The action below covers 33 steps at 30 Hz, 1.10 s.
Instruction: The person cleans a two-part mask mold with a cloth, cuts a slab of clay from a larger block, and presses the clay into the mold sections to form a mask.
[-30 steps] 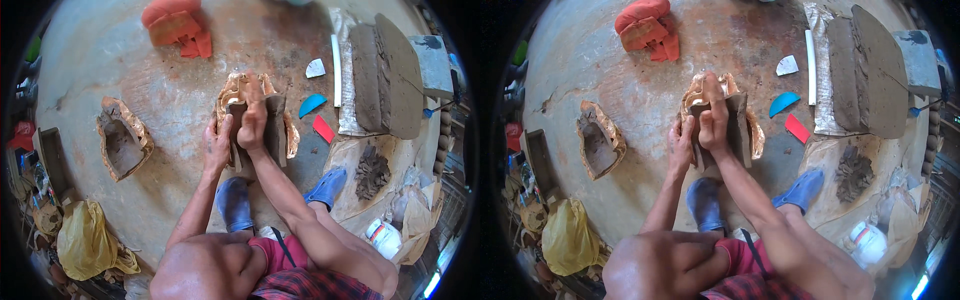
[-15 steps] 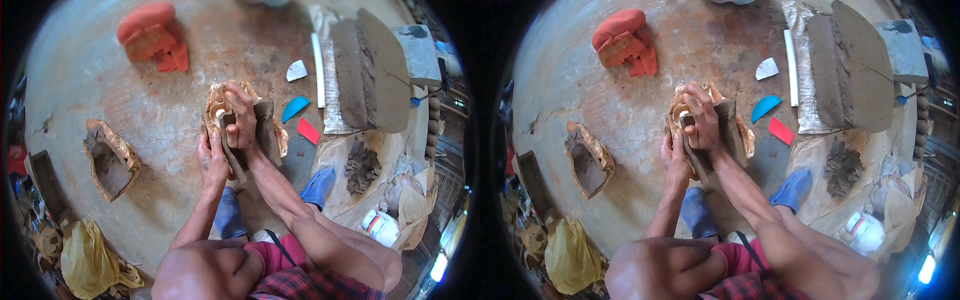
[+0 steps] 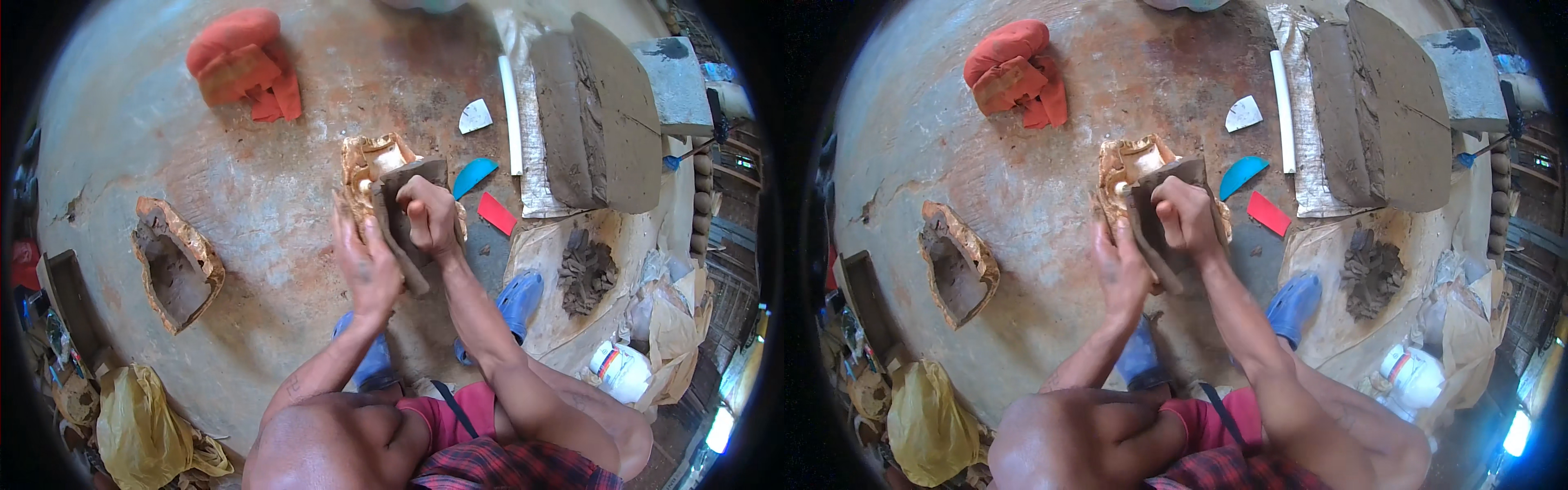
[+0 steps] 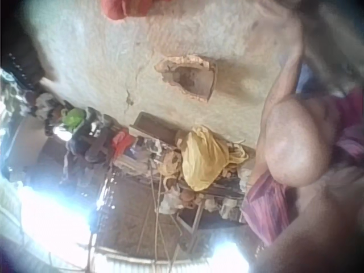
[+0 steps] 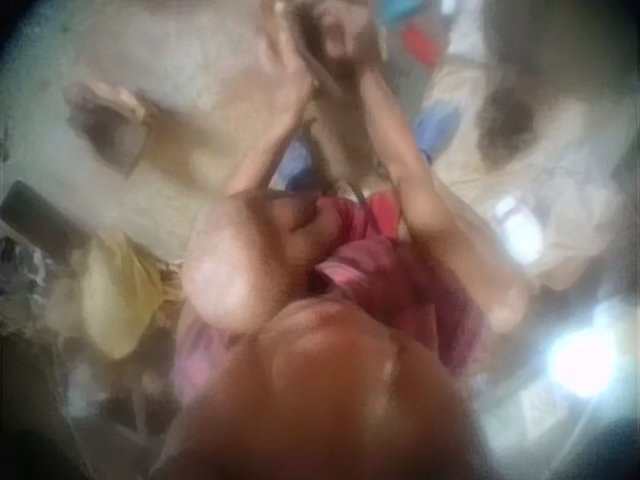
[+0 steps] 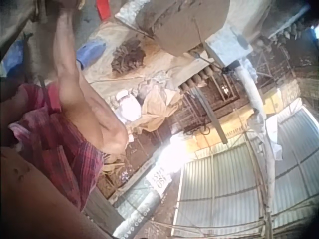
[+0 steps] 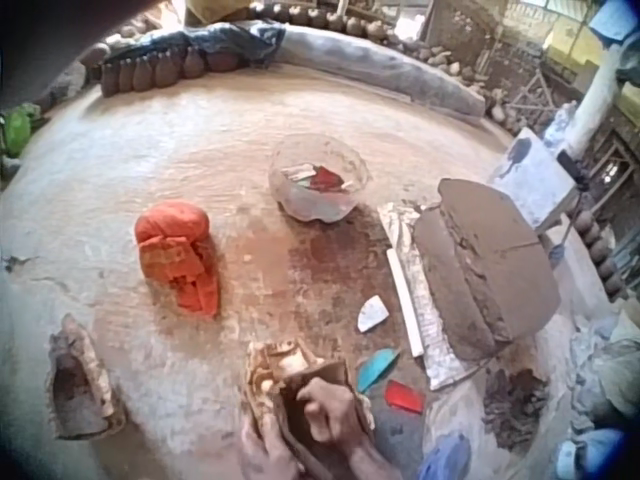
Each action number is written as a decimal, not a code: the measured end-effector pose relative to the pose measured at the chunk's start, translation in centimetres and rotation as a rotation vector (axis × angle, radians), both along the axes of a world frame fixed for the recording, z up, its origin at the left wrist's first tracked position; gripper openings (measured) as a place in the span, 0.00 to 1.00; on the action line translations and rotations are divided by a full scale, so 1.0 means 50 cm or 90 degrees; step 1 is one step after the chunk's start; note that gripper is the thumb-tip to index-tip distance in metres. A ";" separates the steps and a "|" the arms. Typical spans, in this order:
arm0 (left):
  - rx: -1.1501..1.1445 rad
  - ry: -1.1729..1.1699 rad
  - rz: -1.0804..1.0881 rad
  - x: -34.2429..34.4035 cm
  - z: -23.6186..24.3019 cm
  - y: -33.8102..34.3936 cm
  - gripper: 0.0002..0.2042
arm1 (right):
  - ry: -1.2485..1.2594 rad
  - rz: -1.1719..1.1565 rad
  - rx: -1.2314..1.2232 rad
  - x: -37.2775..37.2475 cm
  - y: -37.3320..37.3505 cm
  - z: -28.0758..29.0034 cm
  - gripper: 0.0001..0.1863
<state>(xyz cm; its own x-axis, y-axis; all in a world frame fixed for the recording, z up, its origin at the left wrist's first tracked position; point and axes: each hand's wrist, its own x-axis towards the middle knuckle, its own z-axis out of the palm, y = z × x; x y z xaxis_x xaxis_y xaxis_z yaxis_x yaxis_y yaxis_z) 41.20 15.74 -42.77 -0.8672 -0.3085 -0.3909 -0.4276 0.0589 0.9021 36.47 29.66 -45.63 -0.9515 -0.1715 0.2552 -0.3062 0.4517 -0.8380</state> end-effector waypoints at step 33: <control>0.248 0.083 0.100 0.048 -0.158 -0.139 0.16 | -0.373 -0.013 -0.923 0.095 -0.210 -0.042 0.28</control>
<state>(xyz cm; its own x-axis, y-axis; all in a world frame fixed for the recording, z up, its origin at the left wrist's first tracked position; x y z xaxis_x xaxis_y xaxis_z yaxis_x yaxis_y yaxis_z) 43.57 8.78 -50.67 -0.8713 -0.2918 -0.3947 -0.2852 -0.3533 0.8910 41.22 19.15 -47.73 -0.9727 -0.1032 -0.2077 0.2021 -0.8163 -0.5411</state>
